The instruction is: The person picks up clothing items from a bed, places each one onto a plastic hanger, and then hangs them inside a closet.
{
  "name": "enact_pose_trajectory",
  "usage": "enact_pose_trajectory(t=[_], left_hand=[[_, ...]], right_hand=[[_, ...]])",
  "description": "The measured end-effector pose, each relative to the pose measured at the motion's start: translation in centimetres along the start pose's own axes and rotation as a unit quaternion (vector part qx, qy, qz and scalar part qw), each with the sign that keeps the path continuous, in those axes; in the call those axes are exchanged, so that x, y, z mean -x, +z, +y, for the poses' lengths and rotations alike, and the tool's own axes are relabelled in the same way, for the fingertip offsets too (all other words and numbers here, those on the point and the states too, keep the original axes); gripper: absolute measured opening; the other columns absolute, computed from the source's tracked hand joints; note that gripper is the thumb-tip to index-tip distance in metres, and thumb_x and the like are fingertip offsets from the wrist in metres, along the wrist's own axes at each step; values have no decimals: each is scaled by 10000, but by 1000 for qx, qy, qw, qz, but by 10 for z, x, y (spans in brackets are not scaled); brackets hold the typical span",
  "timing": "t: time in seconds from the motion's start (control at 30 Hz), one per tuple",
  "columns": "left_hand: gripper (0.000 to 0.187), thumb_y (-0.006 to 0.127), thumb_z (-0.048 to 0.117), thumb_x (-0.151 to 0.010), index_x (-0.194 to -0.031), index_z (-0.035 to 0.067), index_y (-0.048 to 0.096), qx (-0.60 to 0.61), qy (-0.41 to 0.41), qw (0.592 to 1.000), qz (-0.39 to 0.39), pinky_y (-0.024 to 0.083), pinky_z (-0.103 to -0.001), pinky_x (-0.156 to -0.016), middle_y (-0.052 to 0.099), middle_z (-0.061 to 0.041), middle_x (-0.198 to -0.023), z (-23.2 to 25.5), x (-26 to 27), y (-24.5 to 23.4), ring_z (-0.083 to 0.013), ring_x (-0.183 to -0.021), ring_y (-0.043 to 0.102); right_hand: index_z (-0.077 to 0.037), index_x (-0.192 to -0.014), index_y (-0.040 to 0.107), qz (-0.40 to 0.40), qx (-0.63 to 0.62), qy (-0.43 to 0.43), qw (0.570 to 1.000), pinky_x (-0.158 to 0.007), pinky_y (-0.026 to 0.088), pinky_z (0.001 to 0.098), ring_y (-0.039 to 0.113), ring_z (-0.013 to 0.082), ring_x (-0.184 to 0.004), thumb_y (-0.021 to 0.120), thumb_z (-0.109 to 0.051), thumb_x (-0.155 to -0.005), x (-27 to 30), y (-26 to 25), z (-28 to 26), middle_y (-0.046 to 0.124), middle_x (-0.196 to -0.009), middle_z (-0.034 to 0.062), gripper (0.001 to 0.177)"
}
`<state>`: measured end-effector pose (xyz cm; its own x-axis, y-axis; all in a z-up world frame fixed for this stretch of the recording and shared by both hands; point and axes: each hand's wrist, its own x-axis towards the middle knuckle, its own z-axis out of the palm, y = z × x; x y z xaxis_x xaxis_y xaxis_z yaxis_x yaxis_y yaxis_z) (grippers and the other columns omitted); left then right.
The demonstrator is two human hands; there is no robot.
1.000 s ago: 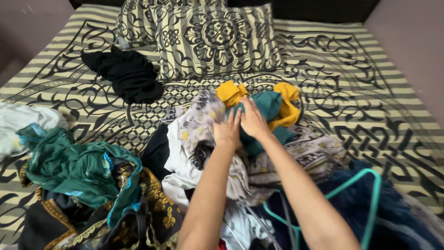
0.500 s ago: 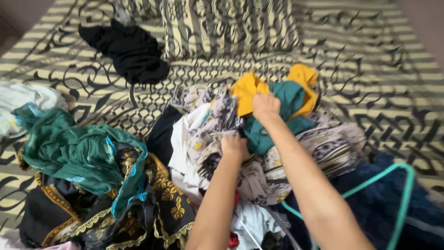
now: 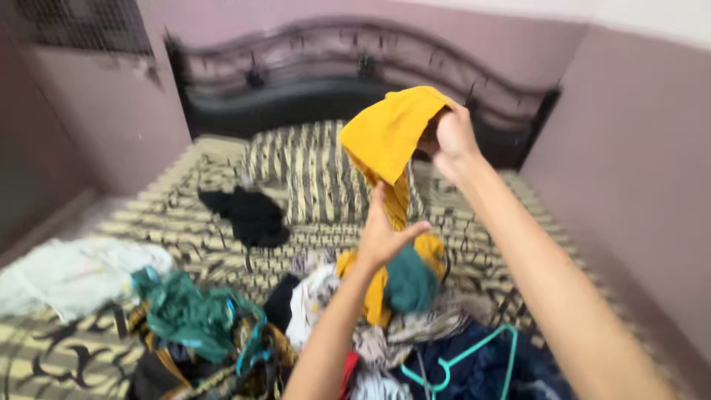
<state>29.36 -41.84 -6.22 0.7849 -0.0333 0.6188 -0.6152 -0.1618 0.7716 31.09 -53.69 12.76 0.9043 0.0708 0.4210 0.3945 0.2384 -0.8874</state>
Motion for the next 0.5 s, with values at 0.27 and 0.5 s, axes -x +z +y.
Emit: enact_pose_trajectory(t=[0.27,0.5], left_hand=[[1178,886,405,-629,-1571,44,276,-131,-130,977,107,433,-441,-1057,424,-221,-1551,98,30,-45,-386,-1357,482],[403,613,295,-910,-1277,179,734,-120,-202,971,32,519,-496,-923,733,-186,-1134,99,41,-37,-386,-1093,668]], right_hand=[[-80,-1318,626,-161,-14,-200,966,-1155,502,424,630,224,-1244,412,-380,-1096,43,74,-204,656,-1351,50,430],[-102,-1262,641,-125,89,-82,985,-1064,522,391,640,181,-1148,346,-356,-1034,118,103,-259,687,-1230,35,451]])
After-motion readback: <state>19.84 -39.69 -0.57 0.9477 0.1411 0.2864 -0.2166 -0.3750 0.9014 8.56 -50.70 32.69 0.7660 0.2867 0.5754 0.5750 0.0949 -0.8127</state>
